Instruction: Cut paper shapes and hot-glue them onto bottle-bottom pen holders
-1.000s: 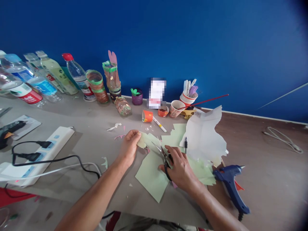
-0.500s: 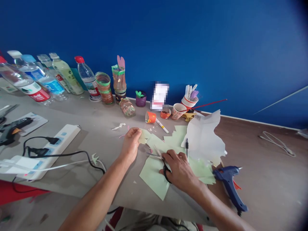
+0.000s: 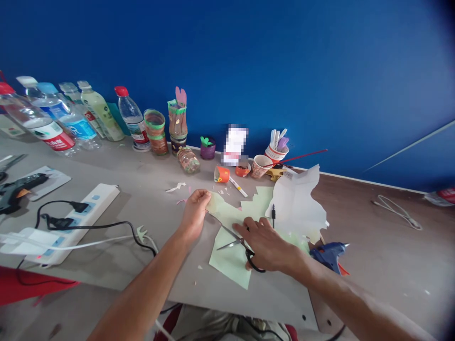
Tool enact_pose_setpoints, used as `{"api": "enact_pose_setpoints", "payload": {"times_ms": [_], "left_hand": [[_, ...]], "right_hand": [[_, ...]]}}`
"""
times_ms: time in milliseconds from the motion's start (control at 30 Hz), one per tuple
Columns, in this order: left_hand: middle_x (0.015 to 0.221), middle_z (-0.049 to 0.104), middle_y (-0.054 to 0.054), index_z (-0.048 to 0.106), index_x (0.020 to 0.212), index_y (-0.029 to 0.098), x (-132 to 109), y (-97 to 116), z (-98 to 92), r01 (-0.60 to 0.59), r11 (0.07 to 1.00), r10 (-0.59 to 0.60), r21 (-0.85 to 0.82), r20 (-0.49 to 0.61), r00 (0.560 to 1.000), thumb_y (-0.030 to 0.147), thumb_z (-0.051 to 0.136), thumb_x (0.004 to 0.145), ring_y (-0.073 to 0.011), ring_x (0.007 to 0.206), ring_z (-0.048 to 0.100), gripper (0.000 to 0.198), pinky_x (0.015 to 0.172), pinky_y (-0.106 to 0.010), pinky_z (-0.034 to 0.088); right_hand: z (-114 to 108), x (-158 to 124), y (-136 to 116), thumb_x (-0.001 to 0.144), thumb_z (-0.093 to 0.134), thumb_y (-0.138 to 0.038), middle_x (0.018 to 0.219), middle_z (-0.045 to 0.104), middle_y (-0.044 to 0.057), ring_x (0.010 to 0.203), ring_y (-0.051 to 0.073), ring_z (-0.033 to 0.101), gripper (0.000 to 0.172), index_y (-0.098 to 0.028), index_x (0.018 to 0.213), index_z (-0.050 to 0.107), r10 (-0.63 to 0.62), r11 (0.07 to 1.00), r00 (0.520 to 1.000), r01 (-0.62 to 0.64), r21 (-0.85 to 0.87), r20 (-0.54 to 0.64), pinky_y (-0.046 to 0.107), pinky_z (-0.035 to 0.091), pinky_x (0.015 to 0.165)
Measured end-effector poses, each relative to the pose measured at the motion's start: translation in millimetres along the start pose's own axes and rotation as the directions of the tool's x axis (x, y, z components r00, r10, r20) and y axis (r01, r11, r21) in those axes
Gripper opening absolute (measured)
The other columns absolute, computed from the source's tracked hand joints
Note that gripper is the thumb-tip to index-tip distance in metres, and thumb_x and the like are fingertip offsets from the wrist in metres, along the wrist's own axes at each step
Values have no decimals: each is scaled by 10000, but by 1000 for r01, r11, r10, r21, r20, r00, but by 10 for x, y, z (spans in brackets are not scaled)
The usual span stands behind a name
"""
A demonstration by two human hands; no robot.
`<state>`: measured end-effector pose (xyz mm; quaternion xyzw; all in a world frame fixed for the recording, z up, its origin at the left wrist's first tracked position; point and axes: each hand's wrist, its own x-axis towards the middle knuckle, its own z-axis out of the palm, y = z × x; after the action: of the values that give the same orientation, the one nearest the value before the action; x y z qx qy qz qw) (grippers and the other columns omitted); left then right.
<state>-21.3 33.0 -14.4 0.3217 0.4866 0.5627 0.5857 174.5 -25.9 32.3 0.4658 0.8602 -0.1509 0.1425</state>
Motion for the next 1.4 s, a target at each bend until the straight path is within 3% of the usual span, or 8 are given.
{"api": "enact_pose_setpoints", "payload": {"times_ms": [233,367,500,600,700,967,1200,1400], "left_hand": [[643,557,51,563,753,185,-13,39,31,11,1000,-11,12,4,1000,422,719,658,-95,554,502,299,524,-214,377],[651,557,45,570,746,189,-22,39,35,18,999,-18,28,4,1000,410,707,662,-98,564,499,274,529,-214,381],[646,555,42,567,750,189,-44,29,46,29,999,-29,36,13,1000,409,689,685,-103,574,506,259,538,-218,394],[647,552,48,556,759,191,-62,34,61,31,999,-32,26,15,999,406,679,704,-97,576,506,254,539,-214,393],[653,549,48,549,765,189,-83,48,81,36,999,-35,-30,45,998,412,685,714,-93,580,510,265,548,-215,403],[640,548,38,541,756,179,-158,92,144,104,984,-73,-144,208,975,372,724,701,-95,578,499,271,576,-230,400],[574,509,43,543,710,175,-187,59,145,111,989,-133,101,255,958,354,666,717,-101,567,451,217,595,-240,359],[572,495,46,547,705,174,-192,44,152,72,979,-134,191,335,933,345,635,730,-104,556,433,194,581,-246,333]], "right_hand": [[-107,39,97,550,718,-152,1333,441,205,1106,361,495,907,-178,1407,422,-97,994,994,99,-36,43,437,327,933],[-279,10,124,606,705,-195,1283,535,174,1100,351,521,735,-188,1320,532,-150,988,987,148,34,58,410,373,900],[-336,29,81,803,554,-218,1021,696,89,914,246,630,366,-202,1158,639,32,936,993,11,353,-117,342,440,805],[-258,127,-11,830,537,-303,956,710,54,804,192,650,330,-199,1125,641,246,737,950,-56,674,-191,301,477,715],[-165,283,-127,795,578,-367,848,700,28,727,177,640,300,-190,1022,660,343,553,921,-39,832,-184,290,477,658],[-85,603,-231,738,552,-309,520,520,-50,500,114,477,173,-200,611,508,498,441,829,11,897,-255,238,358,508],[-20,650,0,743,527,-346,626,543,-19,602,136,526,171,-184,697,556,570,332,764,122,936,-301,256,419,580],[-41,625,64,754,566,-385,598,496,-41,550,121,478,199,-188,748,590,568,292,754,190,937,-330,251,411,545]]}}
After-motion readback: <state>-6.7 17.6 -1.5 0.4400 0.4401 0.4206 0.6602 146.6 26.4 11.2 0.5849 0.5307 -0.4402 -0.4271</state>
